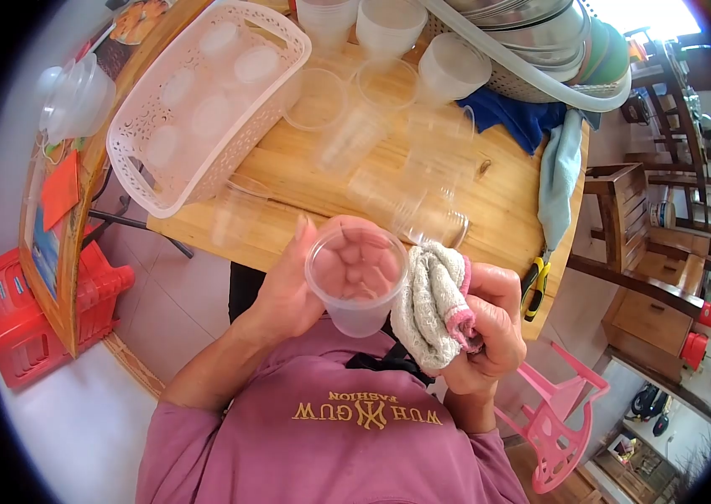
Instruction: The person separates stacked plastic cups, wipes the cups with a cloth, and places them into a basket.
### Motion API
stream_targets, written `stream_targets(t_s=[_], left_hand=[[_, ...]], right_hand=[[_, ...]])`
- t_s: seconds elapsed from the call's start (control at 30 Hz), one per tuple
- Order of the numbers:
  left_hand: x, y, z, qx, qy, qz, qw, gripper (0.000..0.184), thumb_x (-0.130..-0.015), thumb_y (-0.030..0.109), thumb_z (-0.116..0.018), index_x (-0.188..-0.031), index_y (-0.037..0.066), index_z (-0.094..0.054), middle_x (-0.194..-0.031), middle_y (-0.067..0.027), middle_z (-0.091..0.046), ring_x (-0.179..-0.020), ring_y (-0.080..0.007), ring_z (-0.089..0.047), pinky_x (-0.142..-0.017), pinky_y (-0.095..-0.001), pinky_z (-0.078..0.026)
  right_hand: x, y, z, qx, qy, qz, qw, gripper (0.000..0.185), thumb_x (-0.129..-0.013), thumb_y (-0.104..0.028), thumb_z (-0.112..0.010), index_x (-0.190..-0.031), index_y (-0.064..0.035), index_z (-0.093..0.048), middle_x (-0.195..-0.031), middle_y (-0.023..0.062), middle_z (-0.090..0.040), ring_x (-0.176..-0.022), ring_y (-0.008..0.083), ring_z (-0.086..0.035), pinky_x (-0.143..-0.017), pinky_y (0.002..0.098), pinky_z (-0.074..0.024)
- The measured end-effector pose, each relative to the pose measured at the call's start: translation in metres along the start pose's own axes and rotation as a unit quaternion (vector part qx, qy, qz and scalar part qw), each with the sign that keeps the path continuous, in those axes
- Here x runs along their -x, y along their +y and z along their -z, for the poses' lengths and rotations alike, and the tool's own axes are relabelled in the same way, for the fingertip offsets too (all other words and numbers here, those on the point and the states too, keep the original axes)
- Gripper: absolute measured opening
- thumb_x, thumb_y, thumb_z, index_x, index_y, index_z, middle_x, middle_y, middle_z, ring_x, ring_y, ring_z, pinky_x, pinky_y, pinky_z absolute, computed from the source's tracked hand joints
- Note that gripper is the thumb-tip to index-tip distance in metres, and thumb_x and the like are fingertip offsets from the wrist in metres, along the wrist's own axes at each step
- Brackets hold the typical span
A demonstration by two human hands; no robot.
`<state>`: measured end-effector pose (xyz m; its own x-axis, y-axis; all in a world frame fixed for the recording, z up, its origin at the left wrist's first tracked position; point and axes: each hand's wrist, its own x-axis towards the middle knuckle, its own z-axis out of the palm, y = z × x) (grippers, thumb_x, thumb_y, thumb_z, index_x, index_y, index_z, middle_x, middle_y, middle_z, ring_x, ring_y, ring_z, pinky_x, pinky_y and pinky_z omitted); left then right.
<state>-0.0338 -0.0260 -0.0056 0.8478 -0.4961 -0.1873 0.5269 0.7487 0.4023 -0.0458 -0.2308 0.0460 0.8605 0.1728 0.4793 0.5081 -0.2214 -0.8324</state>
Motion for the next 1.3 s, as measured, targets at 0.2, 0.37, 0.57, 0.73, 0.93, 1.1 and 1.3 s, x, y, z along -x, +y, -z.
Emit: stream_targets(t_s=[0.2, 0.37, 0.57, 0.73, 0.93, 1.1, 1.3], left_hand=[[-0.005, -0.002, 0.012, -0.011, -0.04, -0.036, 0.998, 0.082, -0.097, 0.07, -0.024, -0.124, -0.002, -0.052, -0.118, -0.0171, -0.062, -0.108, -0.0239, -0.061, -0.098, -0.0386, -0.046], [0.002, 0.008, -0.017, -0.15, 0.005, -0.02, 0.988, 0.084, -0.096, 0.069, -0.029, -0.13, -0.005, -0.047, -0.117, -0.0188, -0.062, -0.104, -0.0265, -0.064, -0.094, -0.0395, -0.048], [-0.001, 0.004, -0.015, -0.089, -0.041, -0.025, 0.995, 0.067, -0.101, 0.055, -0.036, -0.132, -0.003, -0.047, -0.123, -0.0145, -0.057, -0.098, -0.023, -0.063, -0.08, -0.033, -0.053], [0.002, 0.013, -0.008, 0.061, -0.03, 0.03, 0.997, 0.087, -0.092, 0.074, -0.035, -0.133, -0.002, -0.045, -0.113, -0.0256, -0.06, -0.081, -0.0352, -0.067, -0.065, -0.0394, -0.056], [0.015, 0.048, -0.022, -0.048, 0.028, -0.102, 0.993, 0.091, -0.086, 0.078, -0.043, -0.131, -0.002, -0.045, -0.109, -0.0228, -0.061, -0.071, -0.0281, -0.067, -0.057, -0.0348, -0.056], [0.02, 0.101, -0.042, -0.282, 0.099, -0.163, 0.94, 0.08, -0.09, 0.06, -0.057, -0.138, -0.003, -0.041, -0.117, -0.0177, -0.061, -0.082, -0.0226, -0.067, -0.06, -0.0314, -0.055], [0.018, 0.156, -0.048, -0.545, 0.2, -0.245, 0.777, 0.07, -0.088, 0.035, -0.069, -0.143, 0.0, -0.042, -0.127, -0.0108, -0.057, -0.1, -0.0138, -0.059, -0.082, -0.0244, -0.048]], right_hand=[[0.001, -0.002, 0.002, 0.017, -0.029, -0.011, 0.999, 0.04, -0.06, 0.016, -0.059, -0.099, 0.0075, -0.064, -0.109, 0.0214, -0.059, -0.087, 0.0253, -0.064, -0.073, 0.0289, -0.0516], [0.002, 0.002, -0.001, 0.073, -0.012, -0.056, 0.996, 0.029, -0.074, 0.0, -0.074, -0.1, 0.0044, -0.065, -0.106, 0.0202, -0.063, -0.091, 0.0256, -0.062, -0.079, 0.0324, -0.0492], [0.003, 0.004, 0.011, 0.095, 0.028, -0.064, 0.993, 0.028, -0.073, 0.001, -0.071, -0.1, 0.0057, -0.063, -0.108, 0.0206, -0.062, -0.097, 0.0263, -0.061, -0.084, 0.0323, -0.0473], [0.005, 0.015, 0.024, 0.085, 0.115, -0.063, 0.988, 0.027, -0.072, 0.006, -0.067, -0.098, 0.006, -0.06, -0.107, 0.02, -0.06, -0.094, 0.0256, -0.06, -0.082, 0.0327, -0.0471], [0.024, 0.047, 0.052, 0.071, 0.194, -0.103, 0.973, 0.03, -0.083, 0.002, -0.063, -0.112, 0.0084, -0.061, -0.123, 0.0119, -0.059, -0.111, 0.0189, -0.057, -0.098, 0.0332, -0.0446], [0.035, 0.074, 0.057, 0.028, 0.274, -0.125, 0.953, 0.023, -0.085, 0.006, -0.062, -0.108, 0.0073, -0.062, -0.126, 0.0118, -0.057, -0.116, 0.0215, -0.054, -0.104, 0.0361, -0.0407], [0.052, 0.102, 0.053, 0.043, 0.285, -0.162, 0.944, 0.019, -0.086, 0.006, -0.061, -0.104, 0.0065, -0.062, -0.121, 0.0101, -0.059, -0.115, 0.02, -0.055, -0.102, 0.0323, -0.0391]])
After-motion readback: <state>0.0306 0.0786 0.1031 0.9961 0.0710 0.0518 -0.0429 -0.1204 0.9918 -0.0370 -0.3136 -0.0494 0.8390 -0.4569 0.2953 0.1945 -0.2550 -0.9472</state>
